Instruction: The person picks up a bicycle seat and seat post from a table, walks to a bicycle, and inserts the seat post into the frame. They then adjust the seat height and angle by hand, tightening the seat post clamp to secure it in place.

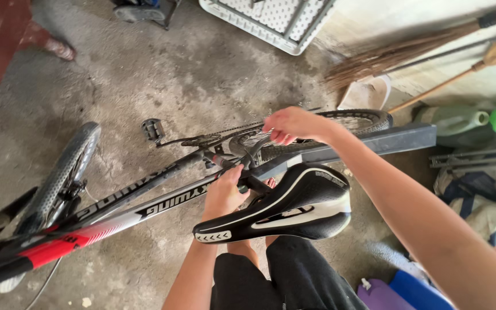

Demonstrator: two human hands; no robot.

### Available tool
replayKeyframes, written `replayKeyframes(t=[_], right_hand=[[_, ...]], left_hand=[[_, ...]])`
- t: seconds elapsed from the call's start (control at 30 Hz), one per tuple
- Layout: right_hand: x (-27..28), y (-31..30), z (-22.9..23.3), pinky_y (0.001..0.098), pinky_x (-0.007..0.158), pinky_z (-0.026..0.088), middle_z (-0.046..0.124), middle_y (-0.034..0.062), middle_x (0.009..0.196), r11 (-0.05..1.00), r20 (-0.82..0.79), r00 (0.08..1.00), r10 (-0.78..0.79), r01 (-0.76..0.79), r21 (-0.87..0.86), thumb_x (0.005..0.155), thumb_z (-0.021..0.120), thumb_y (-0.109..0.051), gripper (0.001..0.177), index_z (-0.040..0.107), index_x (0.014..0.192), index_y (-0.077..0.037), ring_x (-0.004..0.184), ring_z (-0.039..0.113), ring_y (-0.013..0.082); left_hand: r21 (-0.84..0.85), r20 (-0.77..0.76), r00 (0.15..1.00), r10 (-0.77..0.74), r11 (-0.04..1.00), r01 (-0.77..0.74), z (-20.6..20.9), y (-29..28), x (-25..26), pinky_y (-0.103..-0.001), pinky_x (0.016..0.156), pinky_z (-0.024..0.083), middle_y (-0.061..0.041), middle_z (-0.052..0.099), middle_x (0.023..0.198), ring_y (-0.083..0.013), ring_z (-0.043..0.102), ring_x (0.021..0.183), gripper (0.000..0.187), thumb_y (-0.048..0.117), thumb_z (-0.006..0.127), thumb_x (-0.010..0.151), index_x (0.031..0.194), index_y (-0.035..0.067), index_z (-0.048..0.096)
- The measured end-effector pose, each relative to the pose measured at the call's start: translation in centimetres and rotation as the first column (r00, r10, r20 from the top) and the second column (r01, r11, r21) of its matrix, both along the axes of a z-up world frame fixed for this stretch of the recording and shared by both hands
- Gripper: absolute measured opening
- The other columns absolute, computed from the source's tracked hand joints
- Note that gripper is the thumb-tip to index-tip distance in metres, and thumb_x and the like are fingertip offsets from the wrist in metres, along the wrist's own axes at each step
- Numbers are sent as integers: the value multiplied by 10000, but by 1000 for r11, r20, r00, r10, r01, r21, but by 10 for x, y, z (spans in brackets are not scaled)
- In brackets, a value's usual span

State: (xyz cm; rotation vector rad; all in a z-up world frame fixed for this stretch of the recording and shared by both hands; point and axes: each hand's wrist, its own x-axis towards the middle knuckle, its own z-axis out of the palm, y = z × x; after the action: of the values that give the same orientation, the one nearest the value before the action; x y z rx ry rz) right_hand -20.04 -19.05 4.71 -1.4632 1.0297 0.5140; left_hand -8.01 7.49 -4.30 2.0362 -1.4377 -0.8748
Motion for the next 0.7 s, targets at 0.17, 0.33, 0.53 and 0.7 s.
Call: replayKeyframes(t=[0.17,0.33,0.53,0.7], right_hand=[[47,19,-62,421,735,548,704,123,926,838,-154,834,530,-543,-56,1018,483,-540,562,671,1148,-26,803,624,254],[47,61,-129,441,694,502,652,145,782,667,-305,670,677,-734,-132,1002,559,-553,633,692,902,57,692,593,271],[32,65,-162,442,623,438,629,90,726,891,-171,879,446,-454,-9,957,597,-446,455,711,893,-11,665,554,230],[39,64,-159,426,732,395,571,74,897,916,-229,887,401,-384,119,1064,500,-566,585,611,965,1,810,504,215]], left_hand=[[-51,-15,1000,24,998,-24,13,-3,0,-435,830,575,-145,675,1253,-350,693,1011,688,249,862,714,1316,63,584],[23,-44,989,144,989,-143,16,4,-9,-429,934,531,-118,667,1186,-353,648,1107,700,172,874,713,1340,108,568],[-76,-658,600,456,752,-655,1,31,-36,-415,1090,468,-171,595,1393,-344,569,1328,702,156,795,816,1422,2,477],[572,-808,-392,440,427,-700,45,74,-46,-389,1127,395,-119,576,1488,-270,489,1433,730,493,515,976,1512,-1,470]])
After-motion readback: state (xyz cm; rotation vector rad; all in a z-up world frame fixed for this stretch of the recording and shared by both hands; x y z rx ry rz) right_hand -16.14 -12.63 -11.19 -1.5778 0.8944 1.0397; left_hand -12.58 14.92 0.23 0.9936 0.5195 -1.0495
